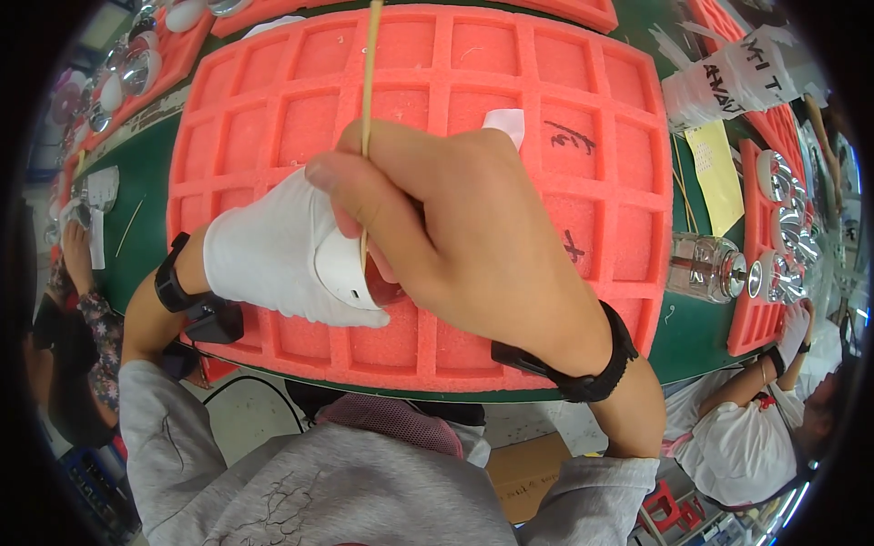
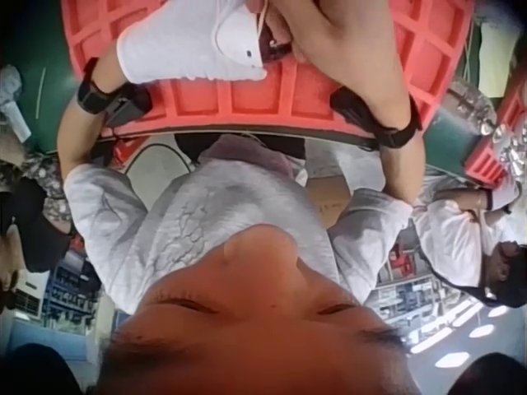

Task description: The person wipes a spherical object with a cloth, uses a wooden stick to apply a substance to its seam, and then wipes it again before placing it into a red tray.

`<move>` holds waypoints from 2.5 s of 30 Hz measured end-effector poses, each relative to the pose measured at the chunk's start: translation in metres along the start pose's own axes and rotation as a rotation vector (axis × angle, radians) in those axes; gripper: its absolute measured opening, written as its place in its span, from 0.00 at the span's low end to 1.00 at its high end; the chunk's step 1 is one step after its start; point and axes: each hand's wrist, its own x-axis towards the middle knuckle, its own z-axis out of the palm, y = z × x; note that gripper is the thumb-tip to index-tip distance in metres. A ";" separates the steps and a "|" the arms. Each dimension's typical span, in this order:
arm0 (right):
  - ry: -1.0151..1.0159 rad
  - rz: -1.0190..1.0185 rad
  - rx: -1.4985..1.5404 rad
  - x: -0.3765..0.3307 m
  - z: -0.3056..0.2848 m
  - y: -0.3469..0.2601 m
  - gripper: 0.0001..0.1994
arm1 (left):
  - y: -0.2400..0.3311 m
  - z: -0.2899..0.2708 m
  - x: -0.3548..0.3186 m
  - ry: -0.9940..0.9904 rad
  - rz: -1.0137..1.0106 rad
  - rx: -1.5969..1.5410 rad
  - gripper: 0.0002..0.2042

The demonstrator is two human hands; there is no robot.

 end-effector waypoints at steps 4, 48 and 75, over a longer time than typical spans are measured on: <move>0.059 -0.252 -0.101 -0.003 0.004 0.013 0.17 | -0.002 0.006 -0.003 0.106 0.026 0.078 0.14; -0.044 -0.637 -0.436 -0.012 -0.006 0.005 0.15 | -0.017 0.012 -0.005 0.147 0.026 0.045 0.34; 0.010 -0.667 -0.357 -0.015 0.002 0.015 0.13 | -0.019 0.013 -0.007 0.178 0.026 -0.001 0.31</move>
